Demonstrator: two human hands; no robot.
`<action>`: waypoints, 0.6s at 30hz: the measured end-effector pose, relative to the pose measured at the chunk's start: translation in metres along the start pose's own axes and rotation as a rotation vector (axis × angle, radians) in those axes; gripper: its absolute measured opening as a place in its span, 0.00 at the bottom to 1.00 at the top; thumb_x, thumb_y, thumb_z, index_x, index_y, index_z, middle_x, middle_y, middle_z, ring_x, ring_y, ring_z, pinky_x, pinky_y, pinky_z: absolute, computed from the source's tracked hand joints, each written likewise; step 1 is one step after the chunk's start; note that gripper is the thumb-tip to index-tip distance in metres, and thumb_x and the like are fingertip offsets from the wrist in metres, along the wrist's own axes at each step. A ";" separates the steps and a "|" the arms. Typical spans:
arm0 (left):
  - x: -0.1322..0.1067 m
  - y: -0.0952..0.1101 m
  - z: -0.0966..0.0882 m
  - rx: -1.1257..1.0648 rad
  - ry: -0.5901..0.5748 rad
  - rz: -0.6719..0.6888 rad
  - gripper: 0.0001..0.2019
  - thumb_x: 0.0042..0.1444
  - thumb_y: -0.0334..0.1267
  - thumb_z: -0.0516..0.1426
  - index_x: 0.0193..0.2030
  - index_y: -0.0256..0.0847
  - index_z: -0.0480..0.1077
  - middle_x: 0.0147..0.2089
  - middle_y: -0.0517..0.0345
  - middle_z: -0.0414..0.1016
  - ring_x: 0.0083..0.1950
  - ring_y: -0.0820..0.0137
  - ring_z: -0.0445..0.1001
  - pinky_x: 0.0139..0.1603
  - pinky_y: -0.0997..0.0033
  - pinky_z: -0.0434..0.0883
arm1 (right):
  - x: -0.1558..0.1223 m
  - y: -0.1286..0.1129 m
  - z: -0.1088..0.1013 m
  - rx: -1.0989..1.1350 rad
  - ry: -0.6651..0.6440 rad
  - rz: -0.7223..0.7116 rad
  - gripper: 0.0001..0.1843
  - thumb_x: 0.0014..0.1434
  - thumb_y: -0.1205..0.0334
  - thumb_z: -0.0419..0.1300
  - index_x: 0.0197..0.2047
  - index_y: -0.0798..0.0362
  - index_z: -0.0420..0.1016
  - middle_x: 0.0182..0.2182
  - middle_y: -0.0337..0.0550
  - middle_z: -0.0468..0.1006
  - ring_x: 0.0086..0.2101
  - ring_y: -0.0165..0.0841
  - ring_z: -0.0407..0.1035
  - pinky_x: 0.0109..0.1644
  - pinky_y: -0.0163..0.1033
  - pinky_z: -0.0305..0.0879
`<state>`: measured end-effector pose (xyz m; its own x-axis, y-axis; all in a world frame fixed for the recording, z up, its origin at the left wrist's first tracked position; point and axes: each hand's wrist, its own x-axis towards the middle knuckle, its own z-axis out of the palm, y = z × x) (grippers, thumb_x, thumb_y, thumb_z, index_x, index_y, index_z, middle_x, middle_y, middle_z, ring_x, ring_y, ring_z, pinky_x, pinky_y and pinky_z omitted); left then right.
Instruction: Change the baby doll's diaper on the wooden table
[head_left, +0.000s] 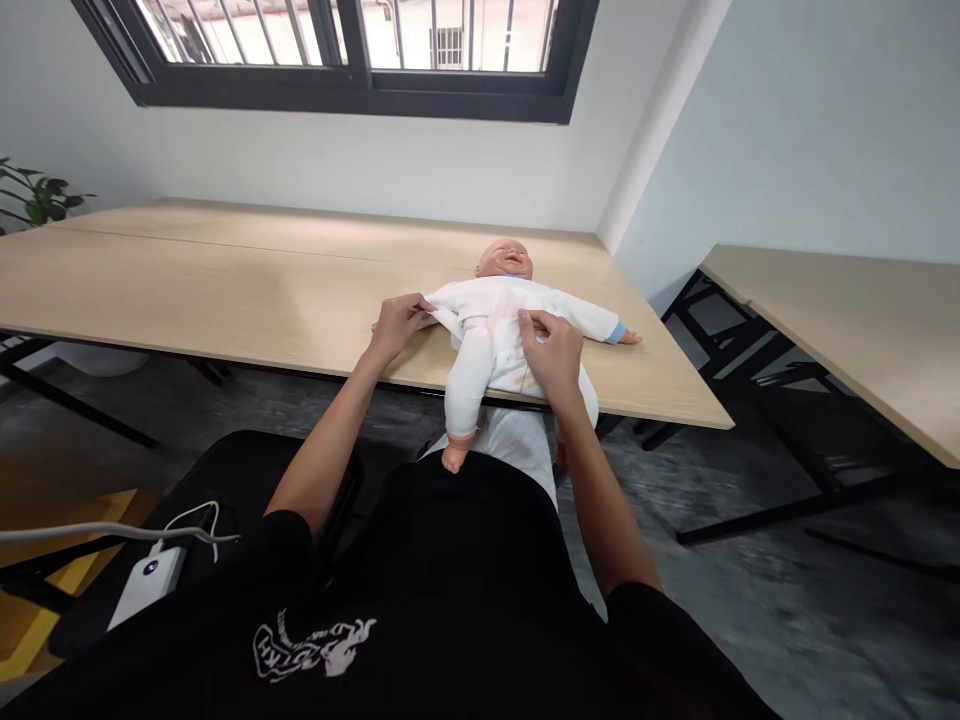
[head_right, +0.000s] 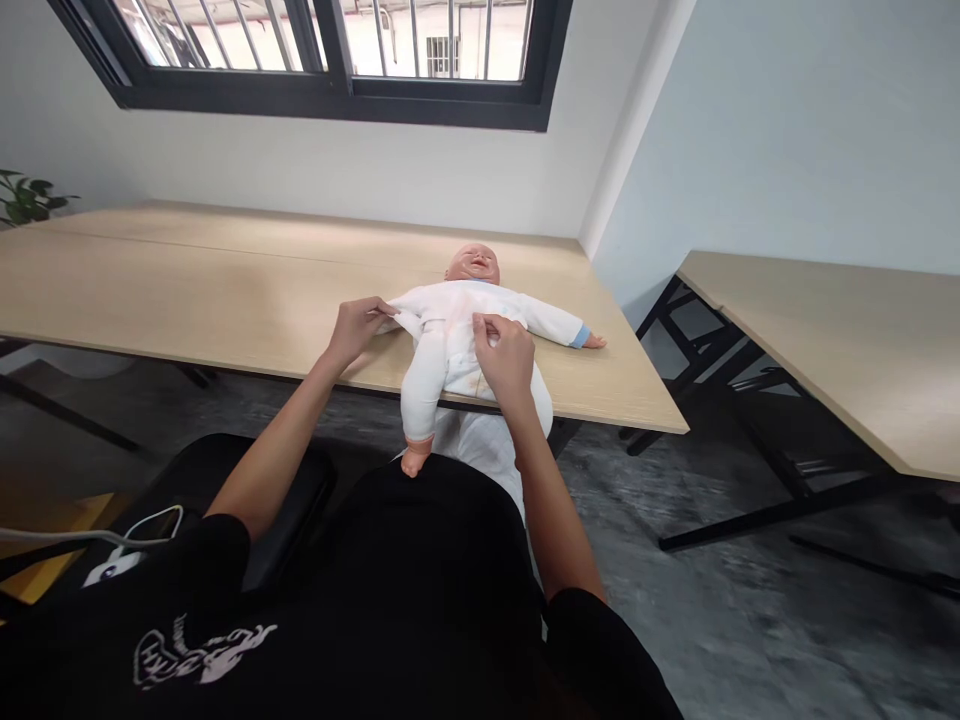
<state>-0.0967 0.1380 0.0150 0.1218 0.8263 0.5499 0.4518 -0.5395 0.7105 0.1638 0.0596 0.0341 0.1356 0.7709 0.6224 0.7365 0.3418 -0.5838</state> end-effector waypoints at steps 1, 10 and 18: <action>0.000 0.001 -0.002 0.016 0.012 0.041 0.08 0.57 0.33 0.54 0.35 0.40 0.76 0.41 0.54 0.82 0.46 0.64 0.80 0.50 0.66 0.76 | 0.002 -0.001 -0.001 0.013 -0.012 0.010 0.25 0.70 0.46 0.50 0.43 0.54 0.82 0.41 0.48 0.82 0.40 0.40 0.75 0.53 0.43 0.70; -0.008 0.031 0.009 0.142 -0.001 0.291 0.10 0.66 0.36 0.49 0.40 0.43 0.73 0.47 0.53 0.80 0.51 0.66 0.77 0.55 0.65 0.72 | 0.020 -0.056 0.013 -0.326 -0.253 -0.090 0.34 0.64 0.45 0.62 0.68 0.50 0.68 0.61 0.56 0.69 0.59 0.52 0.65 0.60 0.55 0.65; -0.017 -0.001 -0.002 0.106 0.115 0.237 0.09 0.65 0.36 0.50 0.38 0.42 0.71 0.44 0.53 0.79 0.47 0.66 0.77 0.51 0.67 0.73 | 0.022 -0.055 0.024 -0.464 -0.488 -0.142 0.29 0.63 0.71 0.51 0.65 0.49 0.71 0.70 0.43 0.58 0.69 0.46 0.53 0.73 0.60 0.46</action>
<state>-0.1010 0.1241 0.0059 0.1366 0.6518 0.7460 0.5132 -0.6907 0.5095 0.1106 0.0708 0.0677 -0.2174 0.9266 0.3068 0.9474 0.2760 -0.1622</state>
